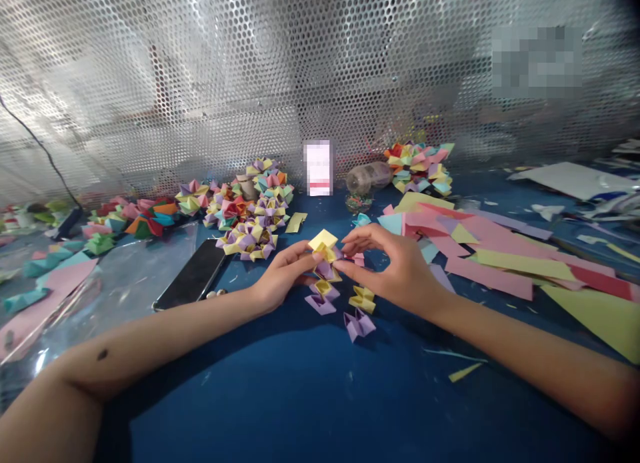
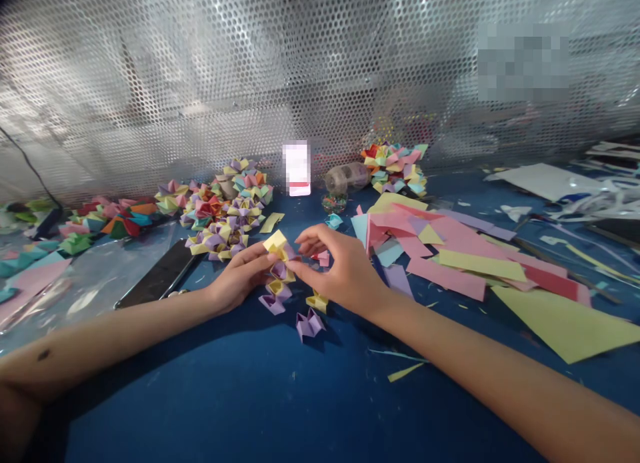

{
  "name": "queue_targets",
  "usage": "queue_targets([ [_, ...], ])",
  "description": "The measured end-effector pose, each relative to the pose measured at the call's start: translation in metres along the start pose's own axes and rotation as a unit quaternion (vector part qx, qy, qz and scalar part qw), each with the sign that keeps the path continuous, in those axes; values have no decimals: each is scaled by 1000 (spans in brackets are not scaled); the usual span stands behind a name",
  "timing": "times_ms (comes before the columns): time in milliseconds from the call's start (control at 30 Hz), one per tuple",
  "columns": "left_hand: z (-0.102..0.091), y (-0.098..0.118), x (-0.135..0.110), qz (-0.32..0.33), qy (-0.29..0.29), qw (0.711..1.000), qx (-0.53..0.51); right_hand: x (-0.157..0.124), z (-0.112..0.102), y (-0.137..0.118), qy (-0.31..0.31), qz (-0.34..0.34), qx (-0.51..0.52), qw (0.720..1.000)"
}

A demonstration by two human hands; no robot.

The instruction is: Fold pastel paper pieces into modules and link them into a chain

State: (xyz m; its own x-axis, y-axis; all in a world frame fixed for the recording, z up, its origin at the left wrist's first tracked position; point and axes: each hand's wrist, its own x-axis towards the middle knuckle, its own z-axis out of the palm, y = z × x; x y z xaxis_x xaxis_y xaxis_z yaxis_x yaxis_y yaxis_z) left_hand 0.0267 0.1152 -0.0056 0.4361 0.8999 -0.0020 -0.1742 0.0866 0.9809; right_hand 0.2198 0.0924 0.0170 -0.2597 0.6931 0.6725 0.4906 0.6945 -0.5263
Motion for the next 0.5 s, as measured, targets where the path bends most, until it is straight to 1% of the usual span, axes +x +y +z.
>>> queue_targets([
  [100,-1,-1,0,-9,5,1000,-15,-3,5,-1,7,-68,-40,997],
  [233,0,-2,1,-21,0,1000,-19,-7,8,3,20,-160,-77,984],
  [333,1,-2,2,-15,-2,1000,-3,-12,10,8,14,-190,-94,977],
  [400,2,-1,2,-16,-10,1000,19,-14,10,10,5,-201,-102,974],
  [500,3,-1,1,-21,-12,999,47,-16,12,11,10,-214,-111,970],
])
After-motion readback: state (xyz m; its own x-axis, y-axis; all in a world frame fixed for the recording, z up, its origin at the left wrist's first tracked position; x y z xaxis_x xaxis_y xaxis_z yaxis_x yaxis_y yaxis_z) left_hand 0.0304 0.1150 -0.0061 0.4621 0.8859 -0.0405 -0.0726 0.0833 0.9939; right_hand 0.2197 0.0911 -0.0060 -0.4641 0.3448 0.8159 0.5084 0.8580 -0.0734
